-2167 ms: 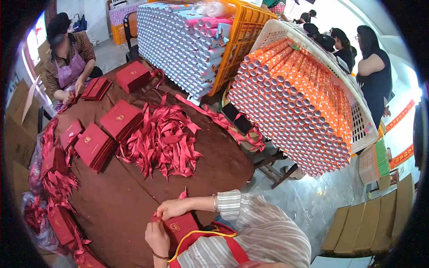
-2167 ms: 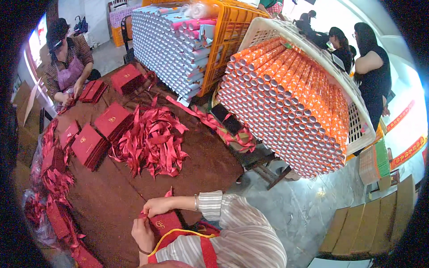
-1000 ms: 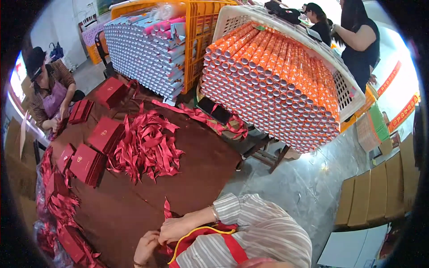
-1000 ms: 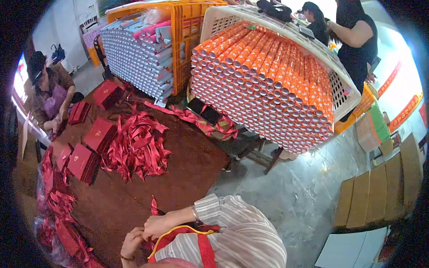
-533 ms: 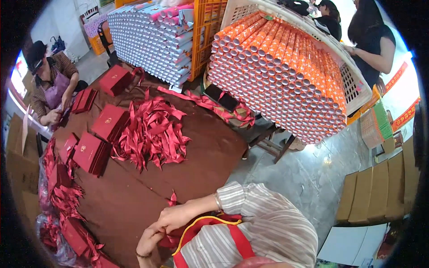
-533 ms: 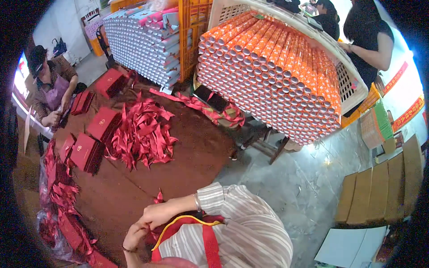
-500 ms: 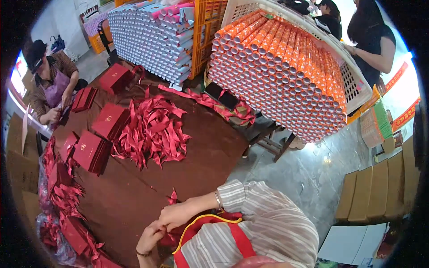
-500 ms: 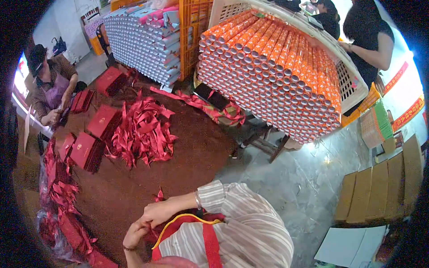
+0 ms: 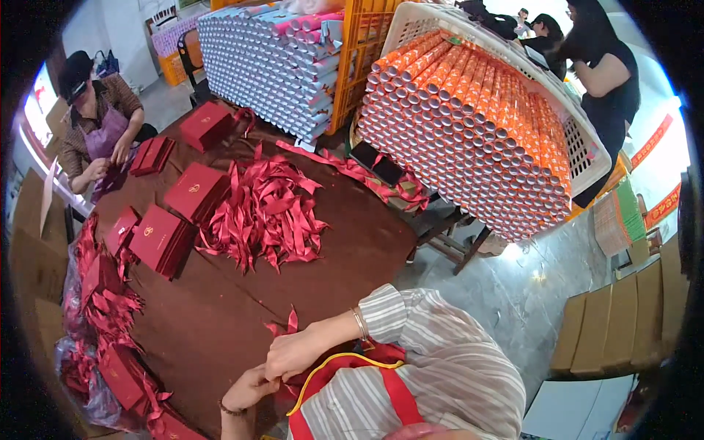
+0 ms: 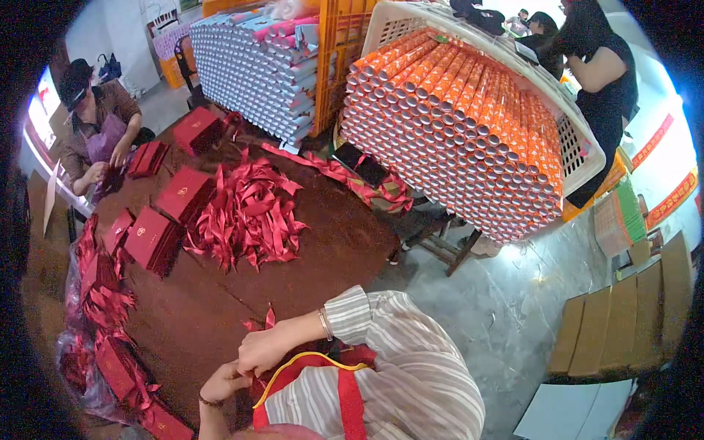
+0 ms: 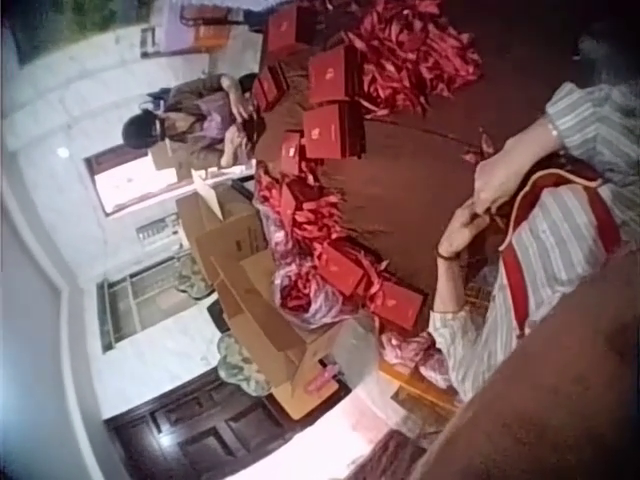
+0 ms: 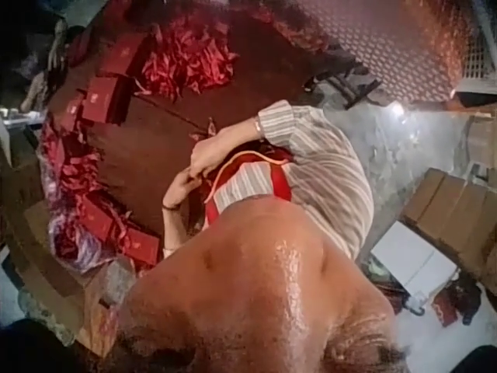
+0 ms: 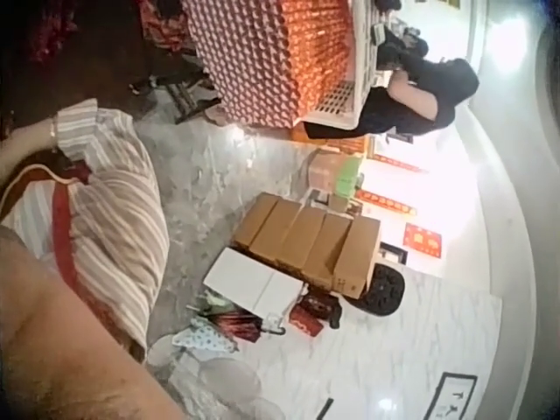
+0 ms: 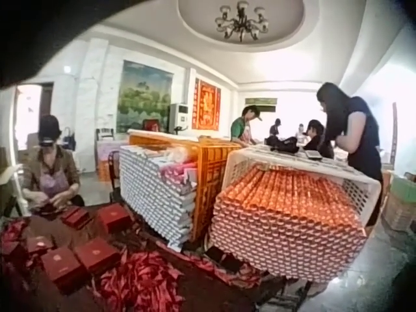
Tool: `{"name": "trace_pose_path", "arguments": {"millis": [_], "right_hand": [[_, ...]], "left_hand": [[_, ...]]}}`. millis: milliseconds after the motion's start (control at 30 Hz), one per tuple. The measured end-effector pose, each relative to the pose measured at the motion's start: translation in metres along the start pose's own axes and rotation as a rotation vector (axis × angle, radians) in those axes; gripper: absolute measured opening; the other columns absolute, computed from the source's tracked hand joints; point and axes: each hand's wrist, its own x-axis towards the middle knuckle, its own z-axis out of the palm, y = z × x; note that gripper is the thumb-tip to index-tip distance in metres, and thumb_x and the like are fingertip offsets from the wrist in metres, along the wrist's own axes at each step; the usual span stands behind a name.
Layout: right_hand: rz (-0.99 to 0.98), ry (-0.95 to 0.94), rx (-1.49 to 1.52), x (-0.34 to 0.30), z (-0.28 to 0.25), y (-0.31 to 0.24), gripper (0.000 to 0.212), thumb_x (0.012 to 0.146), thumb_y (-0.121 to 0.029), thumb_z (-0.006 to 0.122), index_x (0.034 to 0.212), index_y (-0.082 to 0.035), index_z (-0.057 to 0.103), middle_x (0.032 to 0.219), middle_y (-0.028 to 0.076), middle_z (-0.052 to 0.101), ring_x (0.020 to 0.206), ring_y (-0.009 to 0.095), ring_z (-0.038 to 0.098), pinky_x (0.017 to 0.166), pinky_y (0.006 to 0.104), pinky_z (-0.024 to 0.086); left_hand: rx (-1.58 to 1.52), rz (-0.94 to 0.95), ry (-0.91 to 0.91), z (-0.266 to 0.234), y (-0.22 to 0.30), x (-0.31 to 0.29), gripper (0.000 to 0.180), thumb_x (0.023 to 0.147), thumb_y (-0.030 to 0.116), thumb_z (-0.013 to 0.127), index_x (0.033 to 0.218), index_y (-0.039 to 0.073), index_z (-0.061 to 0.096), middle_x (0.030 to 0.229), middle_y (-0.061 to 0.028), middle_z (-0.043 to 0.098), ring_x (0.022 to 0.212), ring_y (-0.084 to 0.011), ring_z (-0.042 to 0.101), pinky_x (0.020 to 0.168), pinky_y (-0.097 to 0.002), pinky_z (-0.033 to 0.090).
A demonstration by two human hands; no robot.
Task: The person ties red ribbons onto small red gift boxes by hand.
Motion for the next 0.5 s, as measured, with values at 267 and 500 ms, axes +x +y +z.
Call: {"name": "trace_pose_path", "arguments": {"millis": [267,500], "right_hand": [[0.065,-0.018,-0.038,-0.005,-0.003,0.008,0.018,0.072,-0.016,0.062,0.088,-0.008,0.062,0.074,0.014,0.063,0.072,0.033,0.061,0.061,0.0456,0.045],[0.086,-0.066,0.071,-0.008,-0.01,0.007,0.016,0.074,-0.018,0.061,0.085,-0.006,0.061,0.079,0.011,0.064,0.079,0.03,0.061,0.065,0.0435,0.045]], "left_hand": [[-0.293,-0.068,0.326,0.018,-0.017,0.017,0.024,0.076,-0.006,0.054,0.098,-0.001,0.06,0.099,-0.0029,0.056,0.095,-0.0129,0.05,0.086,-0.0262,0.037],[-0.453,0.093,0.647,0.014,-0.016,0.027,0.007,0.079,0.007,0.054,0.076,0.001,0.056,0.094,-0.0076,0.059,0.081,-0.0135,0.054,0.071,-0.0265,0.043]]}}
